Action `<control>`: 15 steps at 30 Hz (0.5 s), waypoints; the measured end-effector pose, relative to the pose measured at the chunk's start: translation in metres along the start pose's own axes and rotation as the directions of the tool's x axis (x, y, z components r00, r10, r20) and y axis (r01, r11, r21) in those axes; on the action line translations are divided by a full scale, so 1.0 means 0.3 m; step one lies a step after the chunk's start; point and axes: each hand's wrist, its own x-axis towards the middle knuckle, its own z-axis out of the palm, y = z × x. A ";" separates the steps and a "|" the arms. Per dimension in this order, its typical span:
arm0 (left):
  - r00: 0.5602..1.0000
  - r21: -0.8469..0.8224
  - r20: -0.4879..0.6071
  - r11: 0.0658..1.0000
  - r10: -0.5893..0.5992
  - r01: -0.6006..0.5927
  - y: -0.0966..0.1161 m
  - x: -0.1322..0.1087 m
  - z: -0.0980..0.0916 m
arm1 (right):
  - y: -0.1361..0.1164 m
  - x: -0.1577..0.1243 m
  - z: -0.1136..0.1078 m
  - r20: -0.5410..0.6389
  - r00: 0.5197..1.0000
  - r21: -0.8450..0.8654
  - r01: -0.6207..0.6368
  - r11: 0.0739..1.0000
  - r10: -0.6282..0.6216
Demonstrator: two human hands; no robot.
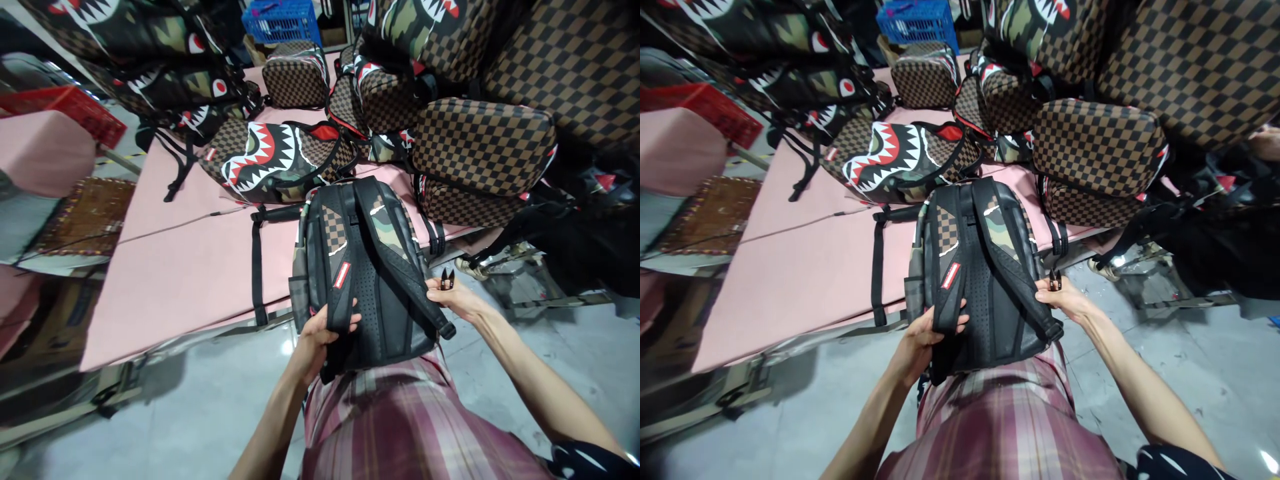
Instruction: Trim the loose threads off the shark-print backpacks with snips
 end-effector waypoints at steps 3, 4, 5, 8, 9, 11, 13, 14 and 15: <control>1.000 0.004 0.003 1.000 0.029 -0.029 0.001 0.007 0.006 | 0.003 0.000 -0.002 -0.016 1.000 -0.008 -0.014 1.000 0.013; 0.999 0.003 0.004 0.999 0.034 -0.034 0.003 0.009 0.008 | 0.003 0.000 -0.003 -0.014 1.000 -0.017 -0.023 1.000 0.022; 0.999 0.003 0.012 0.999 0.033 -0.033 0.004 0.011 0.009 | 0.002 0.001 -0.003 -0.015 0.999 -0.026 -0.032 0.999 0.032; 0.998 -0.011 0.048 0.999 0.038 -0.037 0.006 0.015 0.006 | 0.001 0.006 -0.004 -0.024 0.998 -0.024 -0.052 0.998 0.051; 0.997 -0.017 0.058 0.999 0.044 -0.043 0.006 0.016 0.003 | 0.001 0.008 -0.005 -0.032 0.998 -0.016 -0.052 0.998 0.052; 0.997 -0.029 0.061 0.998 0.057 -0.055 0.007 0.016 -0.001 | 0.003 0.013 -0.007 -0.037 0.998 0.001 -0.057 0.998 0.057; 0.997 -0.038 0.054 0.998 0.057 -0.055 0.010 0.017 -0.004 | 0.006 0.019 -0.008 -0.030 0.997 0.011 -0.064 0.998 0.064; 0.997 -0.045 0.052 0.997 0.058 -0.056 0.012 0.017 -0.005 | 0.007 0.022 -0.009 -0.026 0.998 0.013 -0.064 0.998 0.064; 0.997 -0.052 0.053 0.997 0.062 -0.059 0.013 0.018 -0.006 | 0.010 0.025 -0.009 -0.026 0.998 0.010 -0.058 0.998 0.058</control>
